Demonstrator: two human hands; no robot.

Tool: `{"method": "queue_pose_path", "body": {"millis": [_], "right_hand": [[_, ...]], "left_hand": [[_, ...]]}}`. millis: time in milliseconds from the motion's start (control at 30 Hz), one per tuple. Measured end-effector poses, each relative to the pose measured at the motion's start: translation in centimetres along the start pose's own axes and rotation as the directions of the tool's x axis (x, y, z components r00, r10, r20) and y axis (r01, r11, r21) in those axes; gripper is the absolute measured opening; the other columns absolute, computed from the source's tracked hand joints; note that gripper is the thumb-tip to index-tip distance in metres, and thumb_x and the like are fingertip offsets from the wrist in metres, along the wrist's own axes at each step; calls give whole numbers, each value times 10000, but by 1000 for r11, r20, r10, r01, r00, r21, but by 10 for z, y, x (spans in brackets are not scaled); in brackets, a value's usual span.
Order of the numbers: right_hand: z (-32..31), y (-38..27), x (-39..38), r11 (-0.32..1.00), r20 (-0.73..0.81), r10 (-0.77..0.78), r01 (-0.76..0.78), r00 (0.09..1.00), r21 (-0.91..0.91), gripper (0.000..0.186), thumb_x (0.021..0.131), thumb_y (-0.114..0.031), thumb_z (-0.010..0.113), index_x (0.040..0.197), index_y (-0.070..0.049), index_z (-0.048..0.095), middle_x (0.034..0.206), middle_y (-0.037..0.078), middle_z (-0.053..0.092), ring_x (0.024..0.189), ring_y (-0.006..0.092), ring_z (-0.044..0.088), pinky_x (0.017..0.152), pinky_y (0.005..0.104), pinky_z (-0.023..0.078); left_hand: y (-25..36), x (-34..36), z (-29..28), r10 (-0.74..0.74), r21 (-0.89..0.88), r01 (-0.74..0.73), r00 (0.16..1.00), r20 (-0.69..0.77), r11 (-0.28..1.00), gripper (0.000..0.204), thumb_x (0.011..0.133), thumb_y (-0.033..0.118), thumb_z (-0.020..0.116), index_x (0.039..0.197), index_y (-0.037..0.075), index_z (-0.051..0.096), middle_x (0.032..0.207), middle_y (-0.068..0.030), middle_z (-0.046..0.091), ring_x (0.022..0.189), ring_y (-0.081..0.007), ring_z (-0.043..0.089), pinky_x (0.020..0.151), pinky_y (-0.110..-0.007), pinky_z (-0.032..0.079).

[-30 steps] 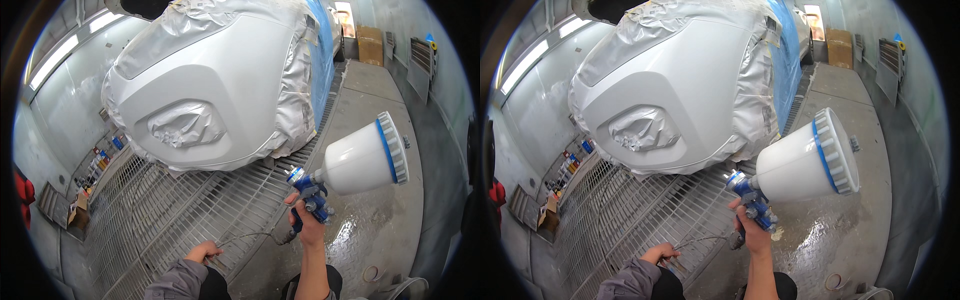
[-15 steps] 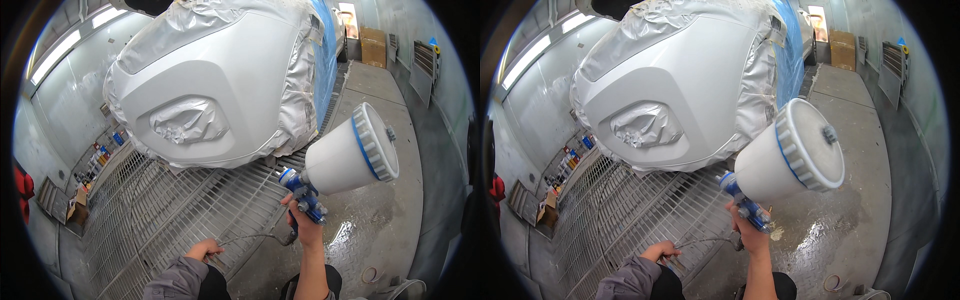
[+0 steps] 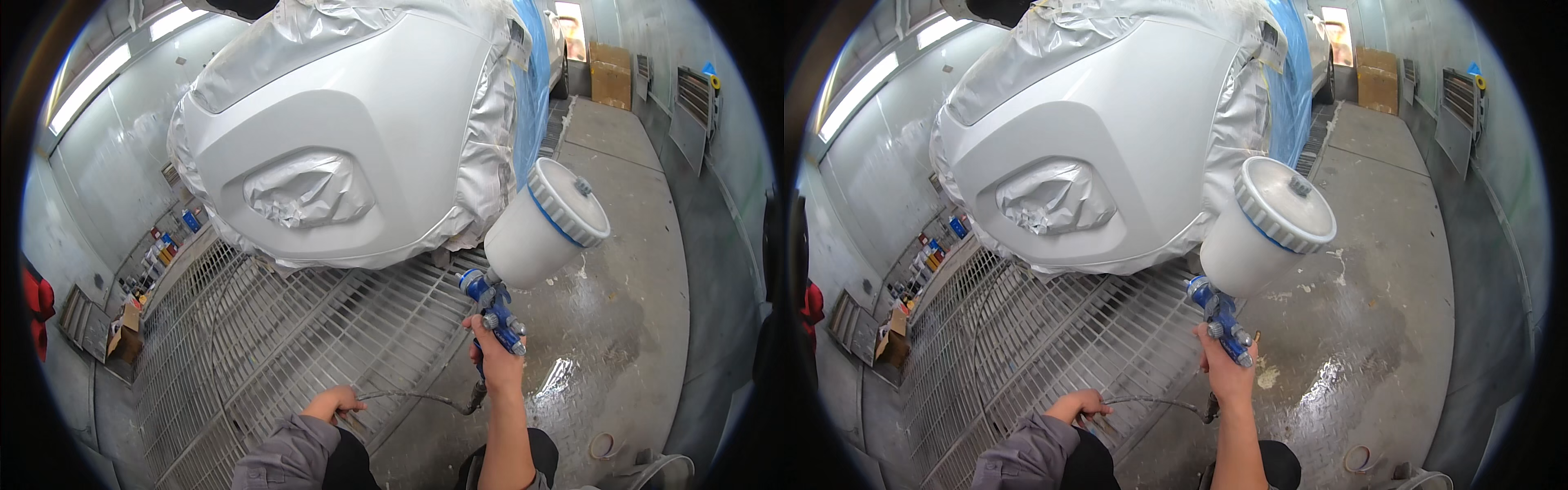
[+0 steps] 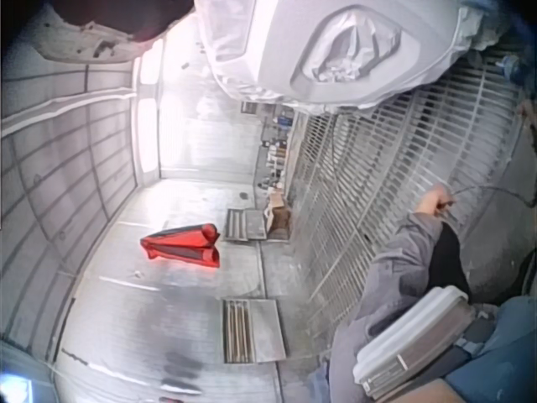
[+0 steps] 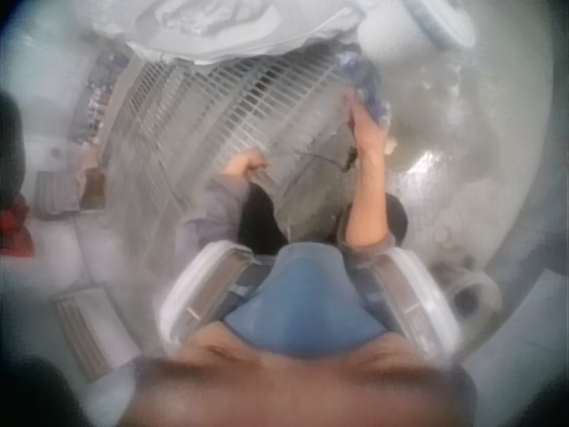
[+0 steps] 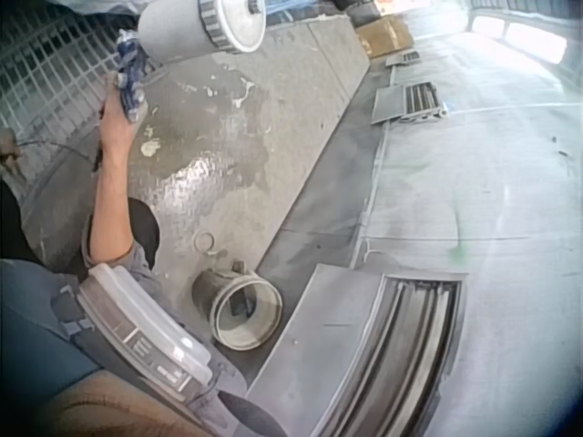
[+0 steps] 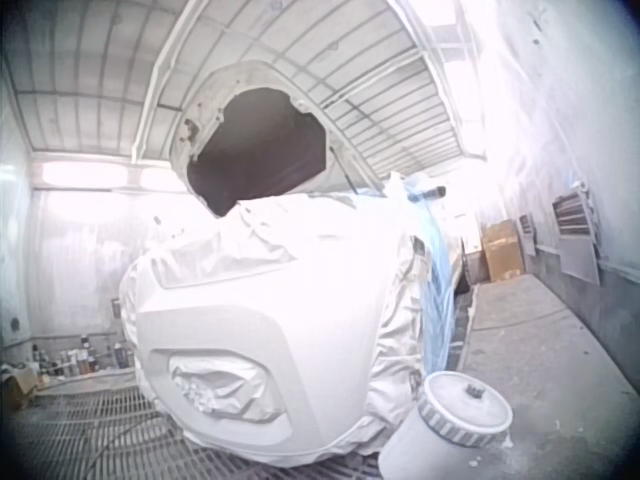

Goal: The person uses a spray gun to apply white paint to the front bumper of a car in a paint booth. The car is masked with plastic and newspaper. The person moves around the bumper, applying paint in even strokes and occasionally touching the surface to check coverage.

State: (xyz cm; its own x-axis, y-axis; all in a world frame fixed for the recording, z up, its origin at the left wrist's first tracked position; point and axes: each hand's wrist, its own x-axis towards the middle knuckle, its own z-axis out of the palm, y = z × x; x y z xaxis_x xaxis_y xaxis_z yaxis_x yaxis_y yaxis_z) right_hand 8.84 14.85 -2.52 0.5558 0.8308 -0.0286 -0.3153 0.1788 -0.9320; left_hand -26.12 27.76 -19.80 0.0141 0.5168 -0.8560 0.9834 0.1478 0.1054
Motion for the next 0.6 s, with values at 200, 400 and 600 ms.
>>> {"method": "queue_pose_path", "body": {"millis": [200, 400, 600], "right_hand": [[0, 7, 2, 999, -32, 34, -34, 999, 2, 243, 932, -259, 763, 893, -19, 745, 581, 4, 586, 486, 96, 541, 474, 266, 410], [1, 14, 3, 998, -28, 53, -53, 998, -19, 240, 921, -256, 773, 876, -24, 732, 598, 4, 602, 486, 96, 548, 469, 266, 426], [-2, 24, 5, 992, -4, 31, -32, 999, -126, 241, 934, -260, 770, 880, -27, 736, 677, 6, 658, 471, 88, 537, 434, 263, 415]], "left_hand": [[0, 0, 0, -41, -4, 41, 998, 57, 999, 542, 962, 528, 705, 1183, 34, 735, 739, -90, 592, 717, -252, 649, 575, -499, 618], [0, 3, 0, -23, 17, 21, 990, 141, 1000, 526, 965, 503, 717, 1156, 18, 652, 712, -52, 536, 679, -203, 574, 640, -515, 641], [6, -6, 0, 7, 21, -11, 986, 165, 1000, 512, 970, 514, 706, 1082, 22, 623, 722, -38, 509, 686, -186, 552, 664, -527, 641]]}}
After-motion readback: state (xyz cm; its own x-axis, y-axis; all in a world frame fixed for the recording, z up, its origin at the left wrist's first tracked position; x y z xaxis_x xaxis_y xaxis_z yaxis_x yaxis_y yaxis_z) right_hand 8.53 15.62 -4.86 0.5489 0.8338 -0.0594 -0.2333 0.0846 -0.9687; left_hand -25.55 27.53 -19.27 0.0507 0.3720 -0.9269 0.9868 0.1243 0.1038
